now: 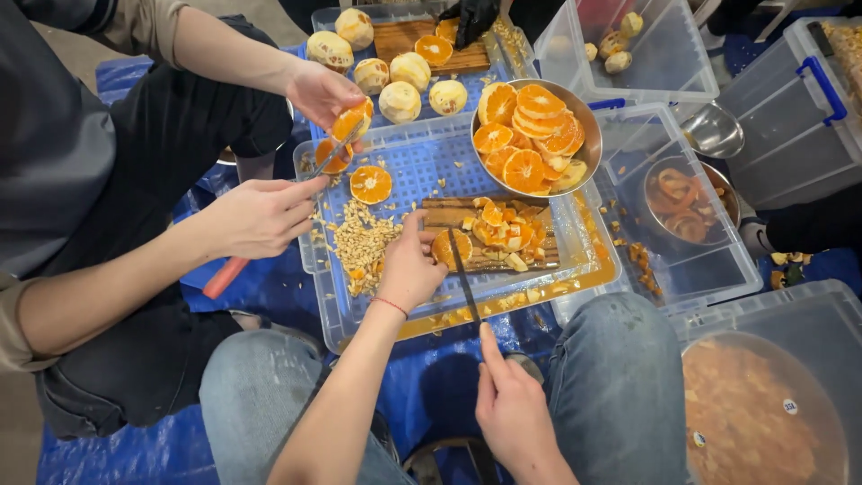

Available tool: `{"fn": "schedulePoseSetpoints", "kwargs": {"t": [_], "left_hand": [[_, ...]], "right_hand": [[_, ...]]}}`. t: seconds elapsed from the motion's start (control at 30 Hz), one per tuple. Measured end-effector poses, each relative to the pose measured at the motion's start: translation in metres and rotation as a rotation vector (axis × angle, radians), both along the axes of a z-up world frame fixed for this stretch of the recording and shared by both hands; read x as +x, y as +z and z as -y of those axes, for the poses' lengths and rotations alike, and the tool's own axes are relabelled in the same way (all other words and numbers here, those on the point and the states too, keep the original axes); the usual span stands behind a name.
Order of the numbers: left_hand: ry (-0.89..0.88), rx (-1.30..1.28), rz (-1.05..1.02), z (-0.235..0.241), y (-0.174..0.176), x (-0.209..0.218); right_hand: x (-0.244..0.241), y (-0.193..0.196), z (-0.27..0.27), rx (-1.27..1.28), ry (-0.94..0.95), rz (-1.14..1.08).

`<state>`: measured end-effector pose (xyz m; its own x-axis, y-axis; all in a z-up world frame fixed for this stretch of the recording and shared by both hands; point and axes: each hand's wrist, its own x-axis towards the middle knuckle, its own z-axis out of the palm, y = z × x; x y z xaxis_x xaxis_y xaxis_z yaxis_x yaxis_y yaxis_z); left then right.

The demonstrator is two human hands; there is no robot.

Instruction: The person sits on the floor and uses a knife to cut oranges and other round fruits on a wooden cutting board. They slice the fruits into pieces and place them into a metal bowl. Other people are also present, peeling and cutting fruits nearby.

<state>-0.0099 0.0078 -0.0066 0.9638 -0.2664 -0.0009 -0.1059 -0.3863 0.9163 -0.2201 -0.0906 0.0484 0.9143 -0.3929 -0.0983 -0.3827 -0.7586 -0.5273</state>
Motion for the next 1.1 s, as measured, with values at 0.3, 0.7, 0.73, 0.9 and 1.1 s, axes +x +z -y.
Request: {"fn": "schedulePoseSetpoints", "kwargs": {"t": [0.3, 0.7, 0.73, 0.9, 1.1], "left_hand": [[0.007, 0.108, -0.092, -0.001, 0.005, 0.006], [0.081, 0.330, 0.511, 0.043, -0.005, -0.014], [0.079, 0.330, 0.516, 0.044, -0.005, -0.010], [-0.197, 0.344, 0.334, 0.025, 0.007, 0.007], [-0.008, 0.358, 0.333, 0.014, 0.017, -0.013]], "right_hand": [[0.045, -0.006, -0.003, -0.015, 0.086, -0.065], [-0.008, 0.005, 0.021, 0.106, -0.114, 0.279], [-0.006, 0.007, 0.023, 0.106, -0.117, 0.284], [-0.008, 0.007, 0.029, 0.187, -0.124, 0.074], [-0.003, -0.007, 0.032, 0.065, -0.062, 0.030]]}}
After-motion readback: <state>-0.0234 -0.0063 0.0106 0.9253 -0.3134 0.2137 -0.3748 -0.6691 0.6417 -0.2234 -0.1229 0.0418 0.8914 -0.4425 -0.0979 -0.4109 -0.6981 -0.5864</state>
